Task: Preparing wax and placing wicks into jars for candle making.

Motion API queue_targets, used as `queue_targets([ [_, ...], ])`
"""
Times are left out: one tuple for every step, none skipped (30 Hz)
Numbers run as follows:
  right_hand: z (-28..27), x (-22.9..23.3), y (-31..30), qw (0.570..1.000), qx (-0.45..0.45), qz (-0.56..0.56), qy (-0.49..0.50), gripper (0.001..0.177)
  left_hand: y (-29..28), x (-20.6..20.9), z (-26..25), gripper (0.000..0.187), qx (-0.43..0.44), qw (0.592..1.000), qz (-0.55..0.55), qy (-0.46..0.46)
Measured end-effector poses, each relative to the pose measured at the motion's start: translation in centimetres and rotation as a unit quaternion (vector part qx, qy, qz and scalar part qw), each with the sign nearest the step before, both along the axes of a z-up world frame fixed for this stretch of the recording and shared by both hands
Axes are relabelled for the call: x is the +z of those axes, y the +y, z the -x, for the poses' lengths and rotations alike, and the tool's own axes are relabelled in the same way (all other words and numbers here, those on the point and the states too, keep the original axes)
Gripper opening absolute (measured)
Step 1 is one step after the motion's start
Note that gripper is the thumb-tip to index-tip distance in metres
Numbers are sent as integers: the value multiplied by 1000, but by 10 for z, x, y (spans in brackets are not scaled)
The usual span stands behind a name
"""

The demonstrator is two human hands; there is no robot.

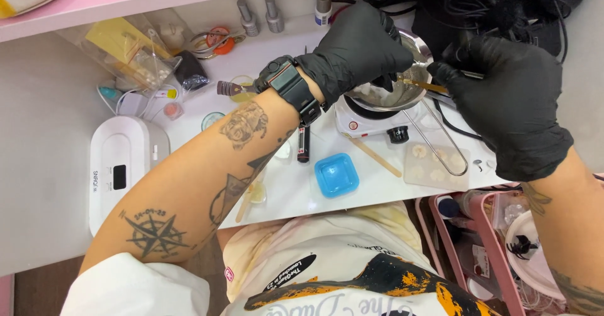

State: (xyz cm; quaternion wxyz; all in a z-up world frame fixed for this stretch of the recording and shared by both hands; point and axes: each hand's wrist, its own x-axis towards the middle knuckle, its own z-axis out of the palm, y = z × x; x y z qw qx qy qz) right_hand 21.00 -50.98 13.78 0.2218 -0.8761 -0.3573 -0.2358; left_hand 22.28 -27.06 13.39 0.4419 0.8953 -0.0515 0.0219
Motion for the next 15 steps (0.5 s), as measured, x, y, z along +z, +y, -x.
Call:
queue_targets([
  [2,3,0,1000,1,0,1,29,2,-6,-3,21,1,1000,0,1],
  [4,6,-1,999,-22,-5,26,27,3,-11,-6,19,7,999,-21,-30],
  [6,10,-1,998,-44,-11,52,25,4,-16,-9,18,12,997,-42,-60],
  [4,9,-6,998,-44,-11,52,25,5,-24,-11,18,13,997,-42,-61],
  [2,8,-11,998,-54,18,20,24,6,-32,-14,15,16,993,-72,-87],
  [0,7,-15,997,-63,46,-12,23,8,-40,-16,13,20,988,-103,-113],
  [0,4,-19,997,-62,46,-12,23,8,-38,-13,13,21,988,-103,-113],
  [1,1,-23,995,-89,30,24,24,7,-36,-11,14,21,986,-125,-106],
  [1,-2,-28,992,-115,15,59,25,6,-34,-9,15,20,984,-147,-100],
  [4,1,-27,991,-116,15,59,25,5,-33,-8,15,19,984,-146,-100],
  [7,4,-27,989,-117,-7,90,24,4,-32,-6,18,16,984,-155,-91],
  [10,7,-26,985,-118,-29,120,23,3,-31,-5,22,15,983,-164,-82],
  [13,8,-25,985,-119,-29,120,23,3,-33,-6,22,14,983,-163,-82],
  [15,10,-24,983,-122,-41,134,21,3,-35,-7,19,14,981,-171,-90],
  [18,11,-23,980,-126,-52,147,20,4,-37,-8,17,13,979,-178,-99],
])
